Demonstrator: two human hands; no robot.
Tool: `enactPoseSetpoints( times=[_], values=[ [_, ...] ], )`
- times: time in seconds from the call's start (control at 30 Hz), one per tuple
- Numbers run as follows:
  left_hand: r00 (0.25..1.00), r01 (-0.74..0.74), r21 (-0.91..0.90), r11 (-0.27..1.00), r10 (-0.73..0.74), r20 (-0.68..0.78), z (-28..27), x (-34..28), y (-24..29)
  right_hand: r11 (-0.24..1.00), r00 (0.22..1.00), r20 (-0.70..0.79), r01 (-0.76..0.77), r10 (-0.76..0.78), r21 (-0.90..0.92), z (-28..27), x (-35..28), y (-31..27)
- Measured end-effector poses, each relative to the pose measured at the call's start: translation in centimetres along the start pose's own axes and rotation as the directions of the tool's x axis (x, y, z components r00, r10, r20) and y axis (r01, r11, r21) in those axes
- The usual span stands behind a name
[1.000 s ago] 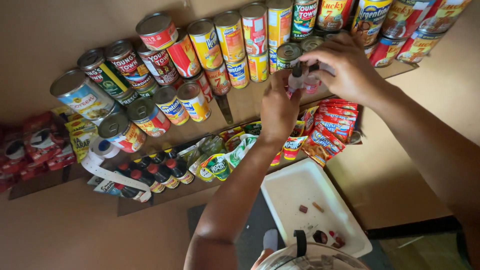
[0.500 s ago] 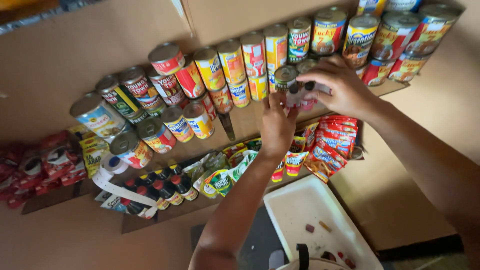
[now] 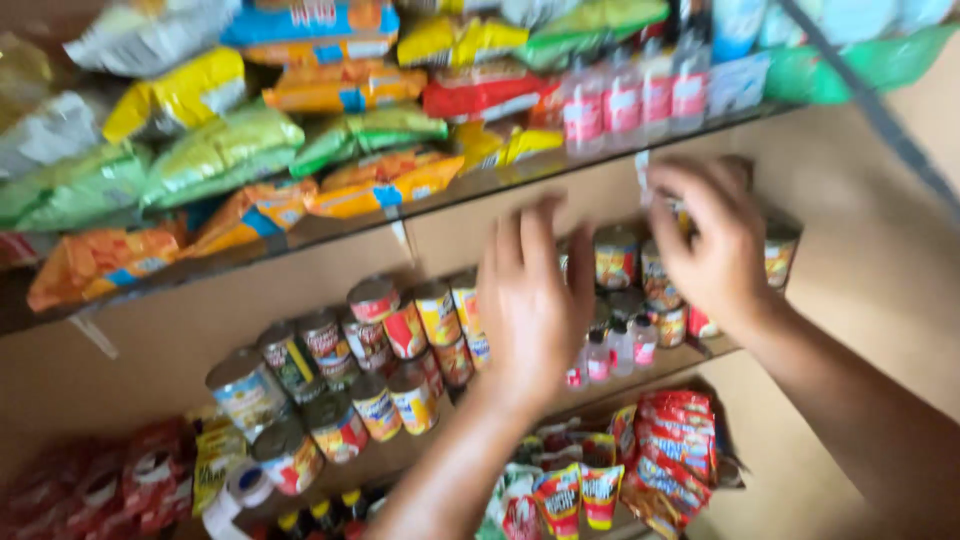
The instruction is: Organizing and arranging canned goods and food packets on store shelves.
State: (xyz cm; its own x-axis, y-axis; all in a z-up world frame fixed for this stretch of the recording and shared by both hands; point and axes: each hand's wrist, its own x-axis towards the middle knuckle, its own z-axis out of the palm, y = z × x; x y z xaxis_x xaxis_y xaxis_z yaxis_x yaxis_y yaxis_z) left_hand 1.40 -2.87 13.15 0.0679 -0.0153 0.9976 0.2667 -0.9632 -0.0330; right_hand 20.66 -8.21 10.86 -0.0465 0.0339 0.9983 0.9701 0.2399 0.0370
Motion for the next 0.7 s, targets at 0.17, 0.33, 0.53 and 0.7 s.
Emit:
enactPoseSetpoints(
  times=[0.17, 0.33, 0.53, 0.7],
  values=[
    [1.0, 0.002, 0.056, 0.998, -0.002, 0.008, 4.3, 7.6, -2.0, 0.981, 0.987, -0.109, 0.095, -0.114, -0.168, -0.1, 8.2, 1.8],
    [0.885, 0.292, 0.224, 0.93, -0.351, 0.305, 6.6, 11.1, -1.9, 0.913, 0.977, 0.015, 0.204, -0.212, -0.352, 0.6, 12.5, 2.5],
    [0.843, 0.331, 0.235, 0.914, -0.398, 0.362, 7.7, 10.5, -1.8, 0.797, 0.955, 0.214, 0.289, -0.204, -0.53, 0.7, 12.6, 2.5],
    [0.824, 0.448, 0.126, 0.885, -0.464, 0.326, 6.9, 10.6, -1.3, 0.949, 0.974, 0.14, 0.207, -0.177, -0.237, -0.9, 12.1, 2.1]
  ],
)
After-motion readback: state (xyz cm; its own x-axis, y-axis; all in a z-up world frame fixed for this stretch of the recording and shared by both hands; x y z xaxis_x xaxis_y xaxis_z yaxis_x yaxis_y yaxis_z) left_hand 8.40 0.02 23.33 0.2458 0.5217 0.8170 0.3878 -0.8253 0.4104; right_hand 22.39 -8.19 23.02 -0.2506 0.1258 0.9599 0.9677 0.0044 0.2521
